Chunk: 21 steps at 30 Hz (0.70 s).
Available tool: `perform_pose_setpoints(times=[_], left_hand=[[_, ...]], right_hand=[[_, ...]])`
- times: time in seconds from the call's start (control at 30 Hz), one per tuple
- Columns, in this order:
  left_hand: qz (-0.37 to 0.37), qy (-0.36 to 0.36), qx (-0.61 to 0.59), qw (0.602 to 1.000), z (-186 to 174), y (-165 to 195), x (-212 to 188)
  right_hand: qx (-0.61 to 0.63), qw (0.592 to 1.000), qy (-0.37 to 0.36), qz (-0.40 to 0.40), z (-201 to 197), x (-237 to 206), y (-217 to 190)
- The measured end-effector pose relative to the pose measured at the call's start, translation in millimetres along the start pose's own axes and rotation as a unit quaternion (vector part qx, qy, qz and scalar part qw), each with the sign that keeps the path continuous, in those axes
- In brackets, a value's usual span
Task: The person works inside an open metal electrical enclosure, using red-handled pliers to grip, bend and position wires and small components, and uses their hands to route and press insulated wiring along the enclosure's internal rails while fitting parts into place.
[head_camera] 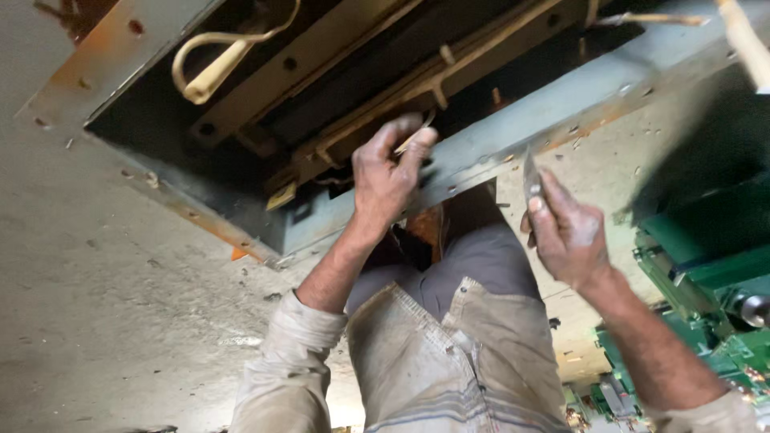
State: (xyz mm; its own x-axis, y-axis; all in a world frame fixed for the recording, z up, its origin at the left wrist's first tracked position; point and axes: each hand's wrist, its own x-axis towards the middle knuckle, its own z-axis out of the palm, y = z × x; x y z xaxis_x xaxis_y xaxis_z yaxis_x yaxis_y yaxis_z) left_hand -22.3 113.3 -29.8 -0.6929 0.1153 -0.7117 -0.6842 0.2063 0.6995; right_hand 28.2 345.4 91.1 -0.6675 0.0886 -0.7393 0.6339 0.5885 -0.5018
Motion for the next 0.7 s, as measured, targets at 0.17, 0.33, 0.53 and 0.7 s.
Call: perform_pose_setpoints(times=[0.17,0.33,0.53,0.7], left_hand=[[0.125,0.037,0.068,0.989,2.8,1.0,-2.1],[0.136,0.031,0.102,0.985,-9.6,-8.3,-6.4],[0.149,0.038,0.125,0.980,-11.2,-7.4,-8.0],[0.194,0.002,0.156,0.969,-14.6,-5.7,-7.0]], right_hand=[[0.045,0.999,-0.012,-0.006,-3.8,-13.9,42.6],[0.088,0.996,-0.002,-0.005,-13.5,-5.3,62.2],[0.111,0.985,0.120,-0.059,-63.2,15.5,67.5],[0.023,0.943,0.304,-0.132,-124.0,63.3,77.5]])
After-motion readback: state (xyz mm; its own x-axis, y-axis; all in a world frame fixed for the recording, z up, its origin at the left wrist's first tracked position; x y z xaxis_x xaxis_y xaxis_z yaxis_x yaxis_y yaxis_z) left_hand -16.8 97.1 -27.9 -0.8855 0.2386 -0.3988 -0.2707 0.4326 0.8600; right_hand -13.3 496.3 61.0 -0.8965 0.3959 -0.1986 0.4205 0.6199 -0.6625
